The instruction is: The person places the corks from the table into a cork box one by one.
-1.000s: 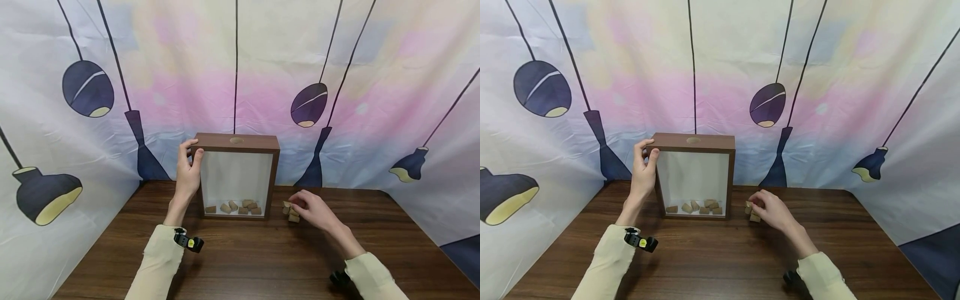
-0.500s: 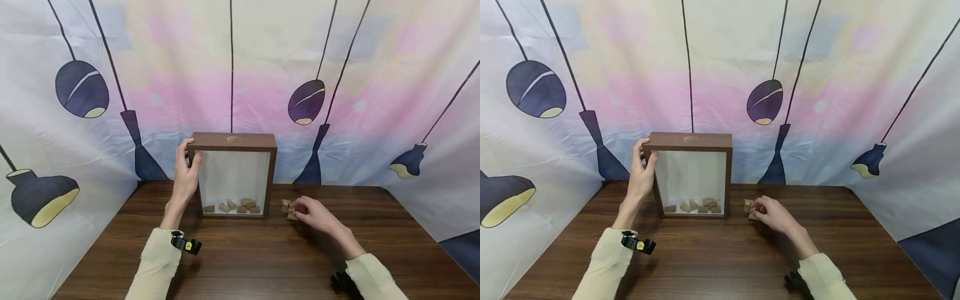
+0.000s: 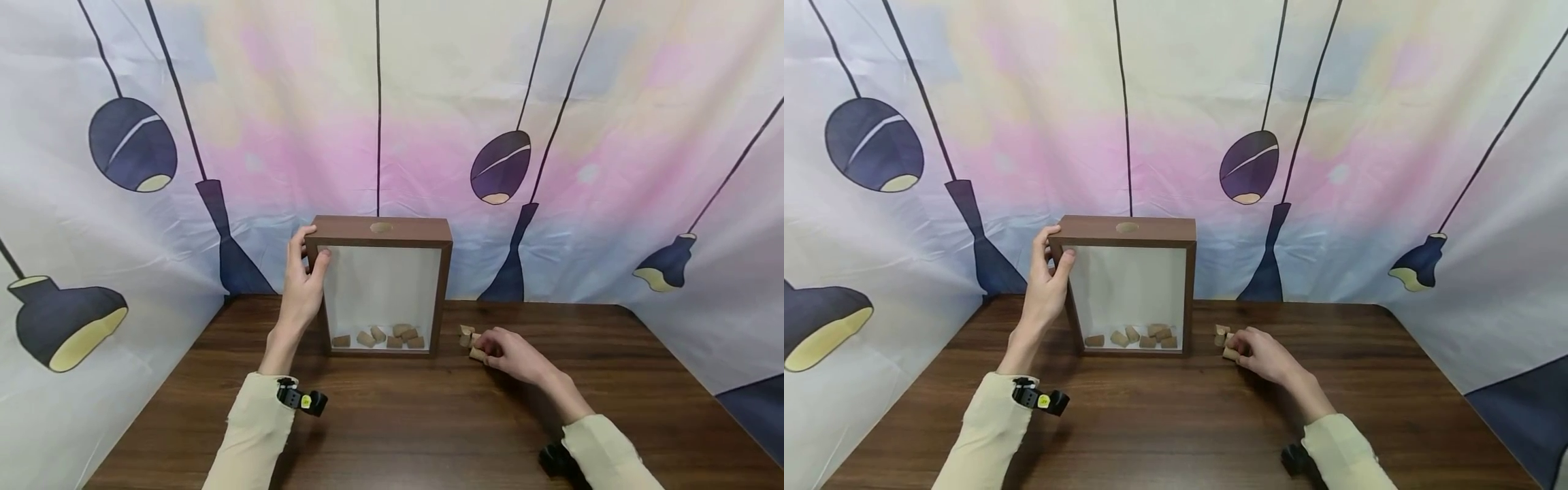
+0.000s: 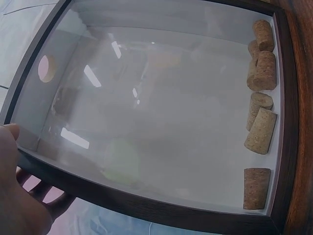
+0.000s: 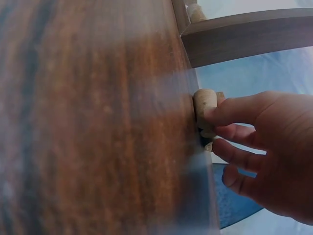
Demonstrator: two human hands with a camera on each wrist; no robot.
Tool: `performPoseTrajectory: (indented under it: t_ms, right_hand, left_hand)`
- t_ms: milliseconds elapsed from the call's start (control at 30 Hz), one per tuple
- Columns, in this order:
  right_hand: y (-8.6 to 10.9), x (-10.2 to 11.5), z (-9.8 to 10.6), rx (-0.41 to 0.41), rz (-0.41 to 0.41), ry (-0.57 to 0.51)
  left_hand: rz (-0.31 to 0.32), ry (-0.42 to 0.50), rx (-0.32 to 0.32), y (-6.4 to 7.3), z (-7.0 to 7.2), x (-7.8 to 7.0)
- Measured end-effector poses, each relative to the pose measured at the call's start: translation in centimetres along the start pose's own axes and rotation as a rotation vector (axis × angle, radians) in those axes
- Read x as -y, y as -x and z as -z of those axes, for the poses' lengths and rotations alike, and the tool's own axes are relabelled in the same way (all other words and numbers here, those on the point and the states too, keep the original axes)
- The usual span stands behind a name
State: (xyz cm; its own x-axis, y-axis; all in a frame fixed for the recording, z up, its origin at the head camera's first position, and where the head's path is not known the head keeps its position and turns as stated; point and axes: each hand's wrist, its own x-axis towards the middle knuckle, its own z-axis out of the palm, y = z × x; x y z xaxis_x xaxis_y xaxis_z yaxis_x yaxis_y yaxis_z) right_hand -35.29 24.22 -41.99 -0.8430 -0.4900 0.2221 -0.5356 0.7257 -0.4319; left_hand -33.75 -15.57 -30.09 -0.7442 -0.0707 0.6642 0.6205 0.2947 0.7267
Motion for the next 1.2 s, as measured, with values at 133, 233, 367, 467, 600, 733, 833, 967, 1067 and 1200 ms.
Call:
performPoseTrajectory:
  t_ms: [133, 233, 367, 467, 600, 733, 833, 967, 1067, 1200]
  right_hand:
    - [-0.2, 0.0, 0.0, 0.002, -0.012, 0.004]
    - [-0.1, -0.2, 0.0, 0.004, -0.022, -0.009]
    - [-0.1, 0.0, 0.5, -0.019, -0.02, -0.04]
    - [-0.3, 0.4, 1.0, -0.063, -0.01, -0.056]
    - [-0.6, 0.8, 1.4, -0.12, 0.015, -0.05]
    - [-0.6, 1.3, 1.7, -0.156, 0.02, -0.043]
    - [-0.6, 1.8, 1.8, -0.179, 0.026, -0.05]
    - [-0.4, 2.7, 2.0, -0.234, 0.074, -0.065]
    - [-0.5, 3.4, 2.4, -0.306, 0.135, -0.07]
    - [-1.1, 4.3, 3.2, -0.414, 0.228, -0.048]
  left_hand:
    - [-0.003, -0.007, -0.009, -0.2, 0.0, 0.0]
    - [0.001, -0.01, -0.005, -0.1, -0.1, 0.2]
    - [0.007, -0.009, 0.005, -0.1, 0.1, 0.2]
    - [0.007, -0.012, 0.003, 0.0, 0.3, 0.2]
    - [0.007, -0.016, -0.002, 0.0, 0.5, 0.3]
    - [-0.001, -0.022, -0.009, 0.0, 0.6, 0.2]
    - [0.001, -0.025, -0.011, 0.0, 0.5, 0.1]
    - [0.01, -0.018, -0.009, 0.1, 0.3, -0.1]
    - [0.005, -0.009, -0.004, 0.1, 0.2, -0.2]
    - [-0.003, -0.003, -0.002, 0.1, 0.1, -0.3]
